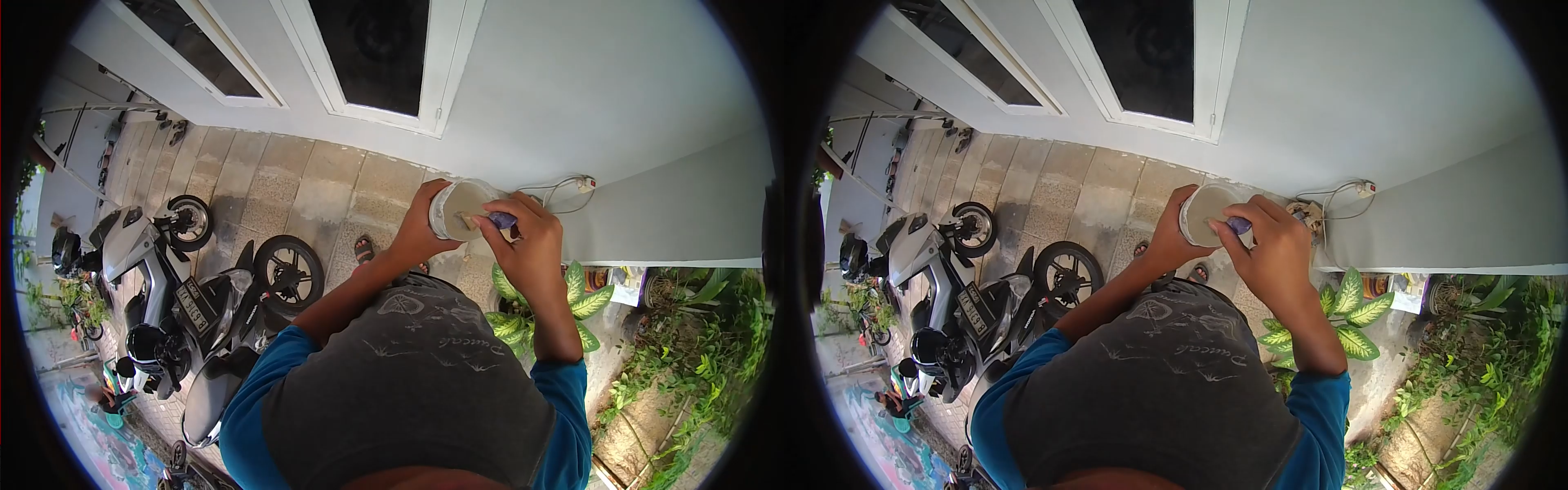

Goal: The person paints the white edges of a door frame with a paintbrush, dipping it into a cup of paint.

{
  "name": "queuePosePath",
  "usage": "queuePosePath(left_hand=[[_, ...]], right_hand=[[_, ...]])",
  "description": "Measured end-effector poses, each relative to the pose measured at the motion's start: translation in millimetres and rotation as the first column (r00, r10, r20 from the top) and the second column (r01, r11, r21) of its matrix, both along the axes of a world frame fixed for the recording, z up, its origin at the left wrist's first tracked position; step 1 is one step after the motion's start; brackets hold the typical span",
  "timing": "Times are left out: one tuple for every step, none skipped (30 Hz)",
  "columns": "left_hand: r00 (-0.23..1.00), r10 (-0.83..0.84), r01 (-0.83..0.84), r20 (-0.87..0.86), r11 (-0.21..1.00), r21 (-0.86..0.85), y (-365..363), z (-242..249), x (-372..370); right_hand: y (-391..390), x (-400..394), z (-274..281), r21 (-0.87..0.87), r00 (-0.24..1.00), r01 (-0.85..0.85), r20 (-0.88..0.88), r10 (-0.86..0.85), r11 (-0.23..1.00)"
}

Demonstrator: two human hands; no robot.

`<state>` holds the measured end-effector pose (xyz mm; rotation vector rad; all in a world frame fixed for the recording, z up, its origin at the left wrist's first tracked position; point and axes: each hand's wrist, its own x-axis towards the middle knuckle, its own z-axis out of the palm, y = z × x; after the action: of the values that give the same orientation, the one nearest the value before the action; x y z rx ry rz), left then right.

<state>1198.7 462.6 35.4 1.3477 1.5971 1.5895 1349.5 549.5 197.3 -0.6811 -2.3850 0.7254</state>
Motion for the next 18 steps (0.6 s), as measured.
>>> queuePosePath(left_hand=[[1.0,0.007,-0.007,-0.007,1.0,0.013,0.3,-0.6,-0.3],[1.0,0.01,-0.01,-0.008,1.0,0.013,0.5,-1.4,-0.7],[1.0,0.003,-0.003,0.008,1.0,0.013,0.6,-2.4,-1.1],[1.0,-0.004,0.004,0.024,1.0,0.015,0.9,-3.1,-1.4],[1.0,-0.003,0.002,0.024,1.0,0.014,1.2,-3.5,-1.6],[1.0,-0.002,0.002,0.017,1.0,0.014,1.2,-3.9,-1.9],[1.0,-0.002,0.002,0.01,1.0,0.014,1.2,-4.0,-2.2],[1.0,-0.001,0.001,0.009,1.0,0.014,1.3,-3.7,-2.3],[1.0,0.001,-0.001,0.006,1.0,0.011,0.9,-3.2,-2.2],[1.0,0.003,-0.003,0.002,1.0,0.008,0.7,-2.8,-2.3],[1.0,0.005,-0.005,0.001,1.0,0.009,1.2,-2.9,-2.0],[0.998,-0.007,0.007,0.068,1.0,0.003,1.7,-3.3,-0.3],[0.991,-0.019,0.019,0.136,1.0,-0.002,2.0,-3.8,0.5],[0.99,-0.016,0.016,0.137,1.0,-0.001,2.7,-4.5,0.3],[0.994,-0.019,0.02,0.112,1.0,-0.007,3.0,-5.9,0.5],[0.996,-0.024,0.025,0.086,1.0,-0.013,3.1,-7.3,0.1],[0.996,-0.023,0.025,0.088,1.0,-0.016,3.1,-8.9,0.2],[0.996,-0.026,0.027,0.091,1.0,-0.012,3.6,-10.7,0.7]], right_hand=[[1.4,-0.6,-4.4,0.057,0.999,0.004,-0.043,-0.001,0.998],[2.4,-1.2,-6.8,0.113,0.996,0.01,-0.085,0.0,0.994],[1.5,-1.5,-5.1,0.113,0.996,0.008,-0.086,0.002,0.994],[-0.4,-1.5,-2.0,0.062,0.998,0.003,-0.065,0.001,0.998],[-1.3,-1.5,-0.5,0.01,0.999,0.001,-0.044,0.0,1.0],[-0.6,-2.1,-1.8,0.009,0.999,0.0,-0.044,0.0,1.0],[0.6,-3.2,-4.1,0.035,0.998,0.001,-0.064,0.002,0.999],[1.5,-3.9,-5.4,0.063,0.997,0.001,-0.083,0.004,0.998],[1.4,-4.0,-5.4,0.063,0.996,0.001,-0.084,0.005,0.998],[0.9,-3.8,-5.3,0.063,0.995,0.005,-0.097,0.002,0.998],[0.4,-4.0,-5.3,0.063,0.994,0.008,-0.11,-0.001,0.998],[0.0,-3.3,-5.8,0.063,0.994,0.005,-0.111,0.002,0.998],[-0.5,-1.8,-6.5,0.039,0.995,0.025,-0.095,-0.021,0.999],[-0.8,-0.7,-6.7,0.017,0.996,0.045,-0.077,-0.043,0.999],[-2.2,0.4,-6.0,0.017,0.996,0.041,-0.075,-0.04,0.999],[-4.0,1.3,-4.6,0.063,0.995,0.054,-0.091,-0.048,0.997],[-5.1,1.7,-4.0,0.109,0.993,0.07,-0.107,-0.058,0.992],[-5.6,1.5,-4.5,0.107,0.993,0.071,-0.105,-0.06,0.992]])
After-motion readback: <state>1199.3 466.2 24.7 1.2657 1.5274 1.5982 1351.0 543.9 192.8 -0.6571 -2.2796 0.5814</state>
